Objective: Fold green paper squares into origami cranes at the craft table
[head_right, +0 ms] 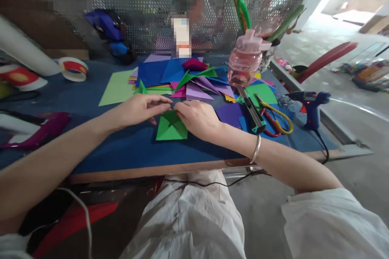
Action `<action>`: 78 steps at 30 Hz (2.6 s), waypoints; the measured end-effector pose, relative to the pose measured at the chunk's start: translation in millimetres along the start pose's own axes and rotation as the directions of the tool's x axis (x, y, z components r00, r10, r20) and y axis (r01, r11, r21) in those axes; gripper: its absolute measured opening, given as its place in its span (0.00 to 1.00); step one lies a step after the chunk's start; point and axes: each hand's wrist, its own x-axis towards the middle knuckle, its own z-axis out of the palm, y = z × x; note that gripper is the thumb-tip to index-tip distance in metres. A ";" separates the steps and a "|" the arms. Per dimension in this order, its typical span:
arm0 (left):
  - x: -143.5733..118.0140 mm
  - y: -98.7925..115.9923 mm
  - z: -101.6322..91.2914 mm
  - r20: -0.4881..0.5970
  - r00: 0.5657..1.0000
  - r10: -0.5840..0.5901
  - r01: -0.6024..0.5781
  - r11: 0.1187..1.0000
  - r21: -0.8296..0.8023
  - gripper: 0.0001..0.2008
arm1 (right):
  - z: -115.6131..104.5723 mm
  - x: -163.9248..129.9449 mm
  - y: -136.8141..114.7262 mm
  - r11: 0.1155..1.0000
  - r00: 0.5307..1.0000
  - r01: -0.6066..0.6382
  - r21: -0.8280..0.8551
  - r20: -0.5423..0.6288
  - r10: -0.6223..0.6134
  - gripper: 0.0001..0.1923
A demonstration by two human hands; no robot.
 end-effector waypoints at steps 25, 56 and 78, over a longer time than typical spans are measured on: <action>-3.8 -28.6 8.0 -0.199 0.976 -0.091 -0.057 0.772 -0.632 0.29 | 36.5 29.5 -4.7 0.417 0.940 -0.223 0.881 0.080 0.332 0.26; -10.8 -27.7 12.4 -0.348 0.728 0.591 -0.513 0.806 0.295 0.14 | 27.3 17.9 -14.7 0.756 0.956 -0.169 0.633 -0.082 0.282 0.43; -2.0 -33.3 3.0 -0.148 0.989 0.004 -0.071 0.890 -0.451 0.22 | 38.5 29.0 7.2 0.391 0.959 -0.175 0.904 0.068 0.274 0.12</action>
